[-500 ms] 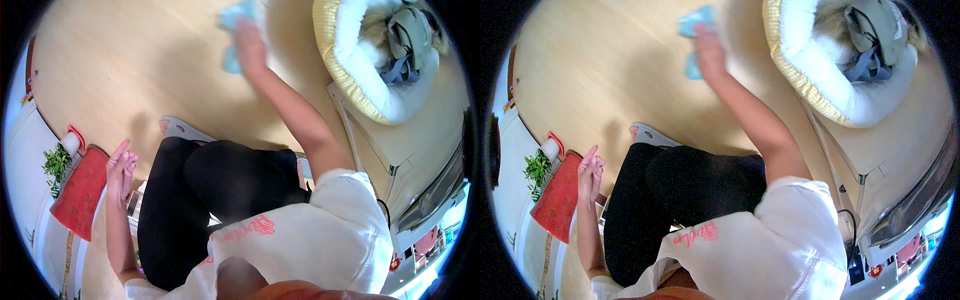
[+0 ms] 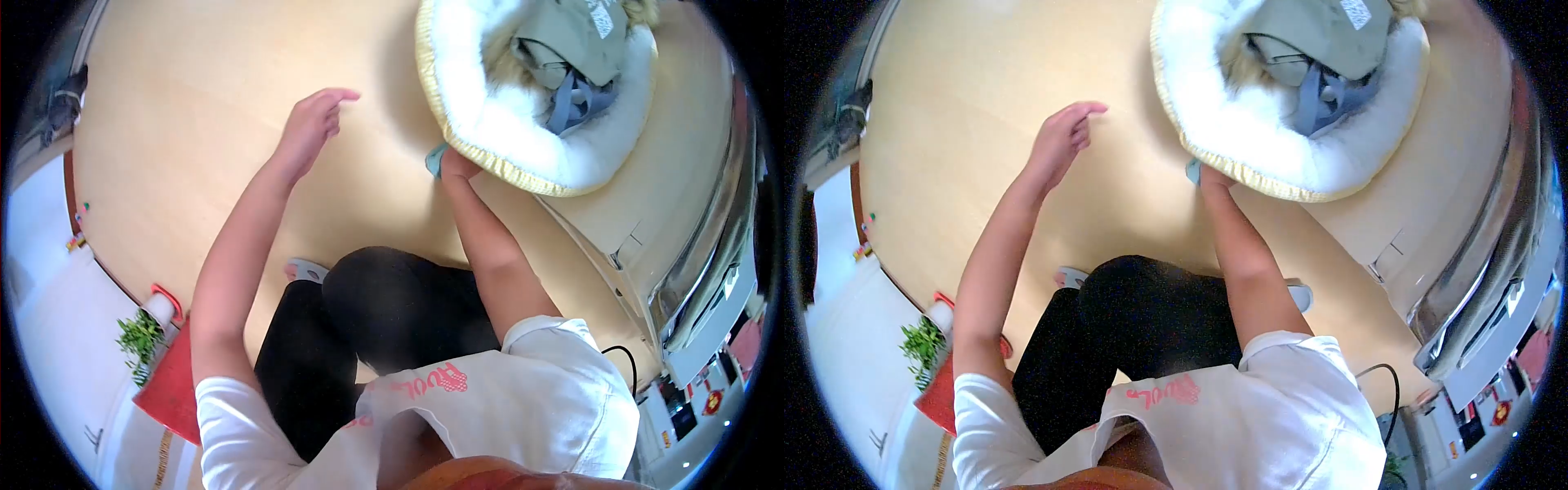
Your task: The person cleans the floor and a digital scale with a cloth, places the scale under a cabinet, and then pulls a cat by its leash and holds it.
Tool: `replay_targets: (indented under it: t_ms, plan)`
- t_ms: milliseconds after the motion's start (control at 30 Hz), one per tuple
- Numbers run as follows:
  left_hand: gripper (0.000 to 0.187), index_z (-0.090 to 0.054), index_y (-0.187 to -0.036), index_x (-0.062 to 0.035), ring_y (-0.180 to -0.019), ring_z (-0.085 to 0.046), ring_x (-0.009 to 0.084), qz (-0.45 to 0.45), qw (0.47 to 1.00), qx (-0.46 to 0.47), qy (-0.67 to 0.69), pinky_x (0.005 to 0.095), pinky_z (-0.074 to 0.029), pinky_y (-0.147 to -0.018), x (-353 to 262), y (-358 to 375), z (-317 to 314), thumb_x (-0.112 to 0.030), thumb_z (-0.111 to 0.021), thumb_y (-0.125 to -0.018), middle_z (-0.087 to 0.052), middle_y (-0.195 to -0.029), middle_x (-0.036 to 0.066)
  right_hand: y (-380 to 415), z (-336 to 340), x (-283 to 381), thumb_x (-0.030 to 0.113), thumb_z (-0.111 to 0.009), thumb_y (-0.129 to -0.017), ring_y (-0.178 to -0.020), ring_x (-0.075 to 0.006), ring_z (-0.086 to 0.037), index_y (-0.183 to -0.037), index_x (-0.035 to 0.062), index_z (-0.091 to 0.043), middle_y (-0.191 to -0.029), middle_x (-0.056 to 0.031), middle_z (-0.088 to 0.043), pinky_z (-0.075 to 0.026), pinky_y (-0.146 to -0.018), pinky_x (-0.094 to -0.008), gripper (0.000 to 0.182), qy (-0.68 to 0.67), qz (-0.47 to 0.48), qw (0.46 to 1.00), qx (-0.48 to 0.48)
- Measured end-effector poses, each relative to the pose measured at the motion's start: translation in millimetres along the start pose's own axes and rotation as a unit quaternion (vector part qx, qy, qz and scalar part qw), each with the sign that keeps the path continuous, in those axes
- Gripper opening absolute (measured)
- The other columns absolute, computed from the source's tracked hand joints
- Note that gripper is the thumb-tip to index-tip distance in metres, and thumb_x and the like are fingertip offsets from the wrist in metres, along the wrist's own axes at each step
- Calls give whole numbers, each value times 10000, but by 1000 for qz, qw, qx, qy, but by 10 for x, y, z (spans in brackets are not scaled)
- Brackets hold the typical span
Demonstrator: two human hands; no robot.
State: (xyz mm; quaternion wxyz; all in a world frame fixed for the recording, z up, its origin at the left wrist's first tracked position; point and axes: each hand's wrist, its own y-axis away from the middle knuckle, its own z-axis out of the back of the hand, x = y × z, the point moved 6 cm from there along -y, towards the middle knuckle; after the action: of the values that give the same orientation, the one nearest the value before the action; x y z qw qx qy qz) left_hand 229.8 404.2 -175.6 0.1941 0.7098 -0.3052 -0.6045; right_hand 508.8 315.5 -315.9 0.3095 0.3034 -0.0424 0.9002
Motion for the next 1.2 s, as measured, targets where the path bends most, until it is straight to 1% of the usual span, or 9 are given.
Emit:
replay_targets:
  t_ms: [67, 133, 200, 233, 400, 633, 967, 1067, 1200]
  plan:
    - [296, -674, -1113, 14, -671, -445, 77, -2, 987, -42, -157, 231, -408, -631, -100, -532, -194, -212, -549, -969, -569, -825, -30, -47, -43, -12, 402, -563, -934, -1321, -343, -457, -1411, 140, -497, -1449, -99, -507, -361, -1090, -441, 548, -7, 9, 1000, 10]
    - [336, -643, -1181, 34, -794, -560, 121, -62, 978, -46, -195, 281, -484, -742, -169, -1060, -431, -214, -576, -965, -667, -1001, 23, -115, -75, 34, 386, -564, -926, -1318, -348, -458, -1411, 136, -495, -1450, -99, -505, -363, -1089, -444, 551, -8, 13, 1000, 1]
    - [400, -580, -1275, 42, -950, -605, 176, -34, 990, 45, -129, 331, -497, -859, -79, -1535, -744, -214, -585, -967, -667, -1132, 75, -146, -92, 88, 371, -565, -917, -1314, -354, -458, -1412, 132, -493, -1451, -100, -502, -366, -1087, -448, 554, -10, 7, 1000, -5]
    - [404, -561, -1299, 35, -972, -603, 177, -114, 987, 67, -95, 341, -497, -871, -160, -1630, -946, -192, -581, -965, -660, -1148, 83, -169, -87, 121, 363, -566, -913, -1312, -356, -458, -1412, 130, -492, -1451, -101, -501, -368, -1086, -449, 555, -12, 3, 1000, -8]
    - [393, -565, -1290, 30, -970, -604, 181, -72, 986, 122, -85, 344, -498, -870, -229, -1934, -1431, -194, -572, -967, -659, -1142, 83, -148, 38, 105, 324, -569, -893, -1302, -370, -459, -1413, 120, -487, -1453, -103, -495, -374, -1082, -457, 565, -5, -3, 1000, -23]
    - [379, -570, -1278, 23, -969, -605, 187, -18, 987, 126, -93, 348, -500, -867, -343, -1927, -1357, -197, -560, -970, -659, -1132, 82, -111, 227, 98, 269, -574, -864, -1289, -390, -460, -1415, 106, -480, -1457, -105, -486, -384, -1076, -468, 583, 25, -14, 999, -40]
    - [359, -577, -1261, 13, -966, -607, 195, -4, 988, 127, -92, 355, -503, -863, -441, -2159, -1463, -201, -542, -974, -658, -1119, 81, -258, 287, 93, 191, -581, -822, -1270, -417, -462, -1418, 86, -471, -1462, -109, -474, -398, -1068, -484, 614, 44, -16, 998, -52]
    - [354, -580, -1256, 9, -965, -608, 197, -5, 990, 107, -88, 356, -503, -862, -644, -2315, -1319, -202, -537, -975, -658, -1115, 81, -283, 291, 114, 168, -583, -810, -1264, -425, -462, -1418, 80, -468, -1463, -111, -470, -402, -1066, -489, 625, 46, -13, 997, -55]
    - [347, -582, -1249, 5, -964, -609, 200, -3, 996, 51, -70, 359, -504, -860, -1178, -2490, -649, -203, -530, -976, -658, -1110, 81, -275, 293, 142, 137, -585, -794, -1257, -436, -463, -1419, 72, -464, -1465, -112, -465, -407, -1062, -495, 641, 50, -15, 997, -60]
